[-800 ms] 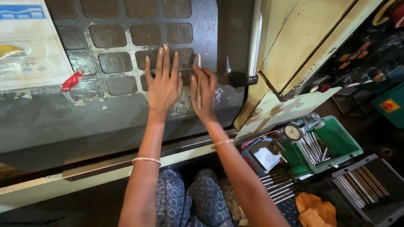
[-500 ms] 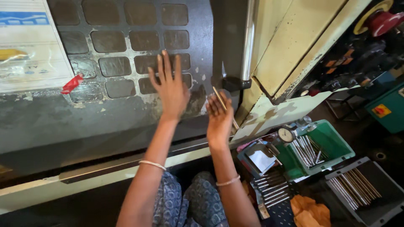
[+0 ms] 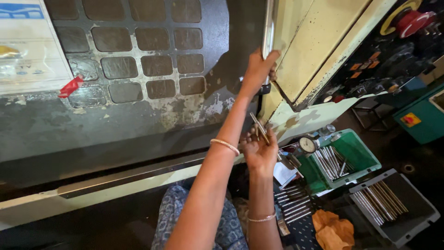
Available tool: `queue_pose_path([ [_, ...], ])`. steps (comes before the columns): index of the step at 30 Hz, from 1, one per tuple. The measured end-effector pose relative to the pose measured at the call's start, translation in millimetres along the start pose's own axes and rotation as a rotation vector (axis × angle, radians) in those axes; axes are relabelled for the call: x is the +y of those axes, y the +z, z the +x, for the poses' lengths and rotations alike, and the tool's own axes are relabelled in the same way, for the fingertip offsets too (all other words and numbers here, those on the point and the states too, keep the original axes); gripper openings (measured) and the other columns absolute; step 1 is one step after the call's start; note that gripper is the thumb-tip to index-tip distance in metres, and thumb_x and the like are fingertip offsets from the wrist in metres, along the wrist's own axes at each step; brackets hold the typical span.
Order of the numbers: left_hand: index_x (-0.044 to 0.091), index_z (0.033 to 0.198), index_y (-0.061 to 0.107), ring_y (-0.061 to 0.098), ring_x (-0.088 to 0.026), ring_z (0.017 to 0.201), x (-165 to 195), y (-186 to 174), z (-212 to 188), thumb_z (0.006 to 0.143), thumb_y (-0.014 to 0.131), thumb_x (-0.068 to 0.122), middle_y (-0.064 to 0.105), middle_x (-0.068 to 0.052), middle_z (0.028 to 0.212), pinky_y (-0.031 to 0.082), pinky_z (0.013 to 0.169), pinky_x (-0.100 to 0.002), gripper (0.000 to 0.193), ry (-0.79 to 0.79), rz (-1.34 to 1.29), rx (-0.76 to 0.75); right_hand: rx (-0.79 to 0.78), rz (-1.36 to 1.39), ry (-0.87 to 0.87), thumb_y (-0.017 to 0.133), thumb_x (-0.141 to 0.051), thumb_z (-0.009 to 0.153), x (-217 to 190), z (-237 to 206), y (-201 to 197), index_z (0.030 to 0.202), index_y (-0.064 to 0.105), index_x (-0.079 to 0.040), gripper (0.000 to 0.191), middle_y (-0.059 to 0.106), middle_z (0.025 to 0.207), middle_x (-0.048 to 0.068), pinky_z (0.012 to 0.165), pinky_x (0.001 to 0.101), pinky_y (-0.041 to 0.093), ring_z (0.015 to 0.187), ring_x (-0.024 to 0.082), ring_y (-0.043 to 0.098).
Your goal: The person sits on the floor and uses a small metal rod to scrape and clean the recessed rectangular cavities on a large metal machine surface. They open and close the machine door, retrieve a rod from a nearby green bin, and continue scraping the surface.
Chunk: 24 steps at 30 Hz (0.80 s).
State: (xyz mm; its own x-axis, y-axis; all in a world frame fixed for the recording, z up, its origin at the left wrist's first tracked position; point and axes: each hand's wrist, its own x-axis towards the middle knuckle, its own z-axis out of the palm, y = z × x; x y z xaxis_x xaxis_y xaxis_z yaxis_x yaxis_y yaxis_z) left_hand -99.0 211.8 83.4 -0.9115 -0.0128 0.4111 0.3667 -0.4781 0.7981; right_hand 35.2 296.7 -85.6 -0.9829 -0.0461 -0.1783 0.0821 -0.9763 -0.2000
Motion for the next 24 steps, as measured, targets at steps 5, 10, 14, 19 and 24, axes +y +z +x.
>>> queue_pose_path([
  [5, 0.0, 0.09, 0.056, 0.062, -0.015, 0.046, -0.8, 7.6, -3.3, 0.085, 0.066, 0.023, 0.06, -0.006, 0.059, 0.053, 0.042, -0.034, 0.026, 0.048, 0.327, 0.214, 0.019, 0.042, 0.024, 0.05, -0.028, 0.102, 0.6, 7.5, -15.3, 0.122, 0.067, -0.002, 0.037, 0.069, 0.1, 0.012, 0.086, 0.0351, 0.049, 0.092, 0.023, 0.061],
  [10, -0.002, 0.094, 0.058, 0.063, -0.017, 0.046, 2.6, 9.0, -3.1, 0.085, 0.064, 0.024, 0.062, -0.01, 0.059, 0.054, 0.044, -0.035, 0.028, -0.003, 0.376, 0.244, 0.015, 0.075, 0.064, 0.051, -0.026, 0.099, 4.3, 2.1, -21.4, 0.123, 0.07, -0.003, 0.038, 0.069, 0.099, 0.012, 0.082, 0.0341, 0.049, 0.087, 0.023, 0.06],
  [14, -0.004, 0.102, 0.062, 0.068, -0.02, 0.05, 1.8, 3.2, -7.3, 0.085, 0.063, 0.026, 0.067, -0.012, 0.063, 0.056, 0.05, -0.036, 0.034, 0.054, 0.452, 0.261, -0.069, 0.087, 0.078, 0.053, -0.028, 0.097, 7.4, -7.3, -23.3, 0.117, 0.07, -0.006, 0.034, 0.069, 0.096, 0.012, 0.076, 0.0355, 0.047, 0.083, 0.022, 0.059],
  [19, -0.004, 0.11, 0.062, 0.072, -0.025, 0.061, -5.1, -5.0, -10.9, 0.086, 0.064, 0.026, 0.07, -0.015, 0.072, 0.058, 0.058, -0.041, 0.038, 0.113, 0.484, 0.294, -0.045, 0.128, 0.083, 0.054, -0.025, 0.099, 10.0, -15.3, -26.0, 0.119, 0.07, -0.005, 0.032, 0.068, 0.097, 0.011, 0.078, 0.0346, 0.046, 0.084, 0.021, 0.058],
  [24, -0.004, 0.113, 0.061, 0.075, -0.031, 0.071, -10.7, -3.7, -6.5, 0.087, 0.065, 0.028, 0.072, -0.019, 0.077, 0.058, 0.068, -0.044, 0.041, 0.201, 0.493, 0.329, -0.09, 0.099, 0.111, 0.054, -0.027, 0.095, 6.5, -21.5, -28.7, 0.117, 0.07, -0.008, 0.033, 0.069, 0.093, 0.009, 0.073, 0.0356, 0.045, 0.082, 0.022, 0.057],
])
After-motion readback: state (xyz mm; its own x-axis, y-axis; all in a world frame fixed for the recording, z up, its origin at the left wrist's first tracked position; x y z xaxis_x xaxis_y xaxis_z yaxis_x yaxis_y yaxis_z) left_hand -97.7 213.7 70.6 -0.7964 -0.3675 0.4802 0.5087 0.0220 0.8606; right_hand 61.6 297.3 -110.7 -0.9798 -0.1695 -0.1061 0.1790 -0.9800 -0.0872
